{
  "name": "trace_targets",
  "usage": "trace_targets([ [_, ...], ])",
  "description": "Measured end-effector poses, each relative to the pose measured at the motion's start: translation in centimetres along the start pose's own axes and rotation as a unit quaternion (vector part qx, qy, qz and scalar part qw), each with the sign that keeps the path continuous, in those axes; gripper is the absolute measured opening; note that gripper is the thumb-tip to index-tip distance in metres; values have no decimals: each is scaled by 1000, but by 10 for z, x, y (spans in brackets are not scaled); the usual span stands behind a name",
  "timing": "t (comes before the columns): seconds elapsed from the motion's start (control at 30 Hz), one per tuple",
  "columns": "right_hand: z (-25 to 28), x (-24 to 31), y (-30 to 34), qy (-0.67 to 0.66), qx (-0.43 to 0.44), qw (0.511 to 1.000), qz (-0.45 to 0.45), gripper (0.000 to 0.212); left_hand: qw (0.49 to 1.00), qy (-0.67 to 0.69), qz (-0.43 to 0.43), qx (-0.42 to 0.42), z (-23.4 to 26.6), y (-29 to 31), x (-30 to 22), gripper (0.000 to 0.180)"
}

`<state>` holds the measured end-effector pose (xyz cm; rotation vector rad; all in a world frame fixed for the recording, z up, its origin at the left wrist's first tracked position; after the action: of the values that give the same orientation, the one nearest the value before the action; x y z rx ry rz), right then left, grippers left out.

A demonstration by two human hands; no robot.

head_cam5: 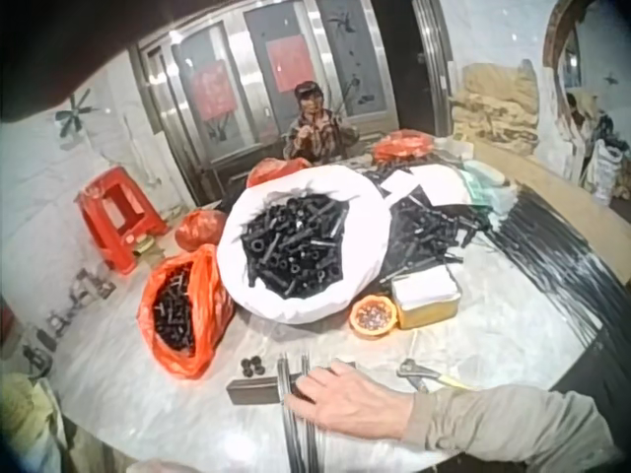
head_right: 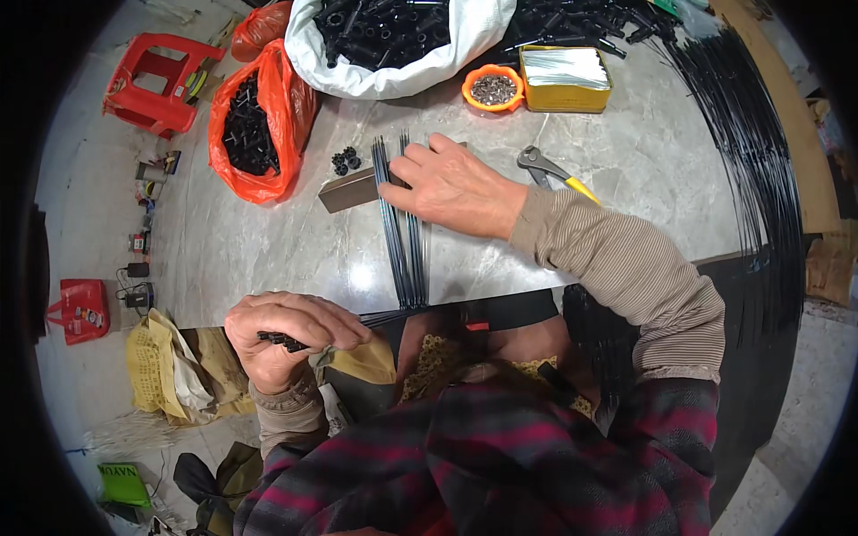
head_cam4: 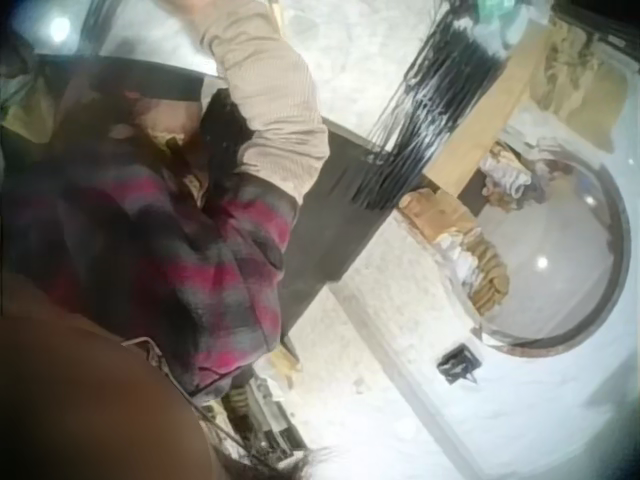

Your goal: Bundling and aligning thin plastic rods using a workbench template/jig and cutting tool.

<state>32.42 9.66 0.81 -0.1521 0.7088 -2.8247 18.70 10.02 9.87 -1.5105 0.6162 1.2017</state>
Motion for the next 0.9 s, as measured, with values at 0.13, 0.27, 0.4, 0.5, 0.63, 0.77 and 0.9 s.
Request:
trace_targets([
  [0.13,0,-3,-17,9,24,999,44,16,1000,-3,0,-2,-4,-5,0,32],
  [0.27,-14,8,-35,47,21,992,116,4,1000,-4,-3,-11,-1,-4,0,36],
  [0.4,-16,15,-42,70,33,987,141,6,1000,-1,-11,-12,1,-4,-1,37],
  [0.5,-11,17,-40,53,25,984,171,7,1000,-3,-12,0,1,-4,1,38],
  [0.63,-6,10,-35,79,0,983,169,9,1000,-4,-16,10,0,-7,2,38],
  [0.77,-15,6,-38,62,13,985,159,9,1000,-1,-9,3,2,-5,2,38],
  [0.9,-14,-4,-40,70,40,988,133,9,1000,9,-7,4,2,-5,4,37],
])
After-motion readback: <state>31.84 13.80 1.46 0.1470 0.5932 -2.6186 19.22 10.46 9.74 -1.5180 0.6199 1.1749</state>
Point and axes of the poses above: each hand's wrist, its own y-axis away from the middle knuckle, its own z-axis out of the back of the hand, x = y × z, the point moved 10 cm from there along -y, towards the middle knuckle, and after that the axes turned 8 degrees about -z, right-handed, at the moved point
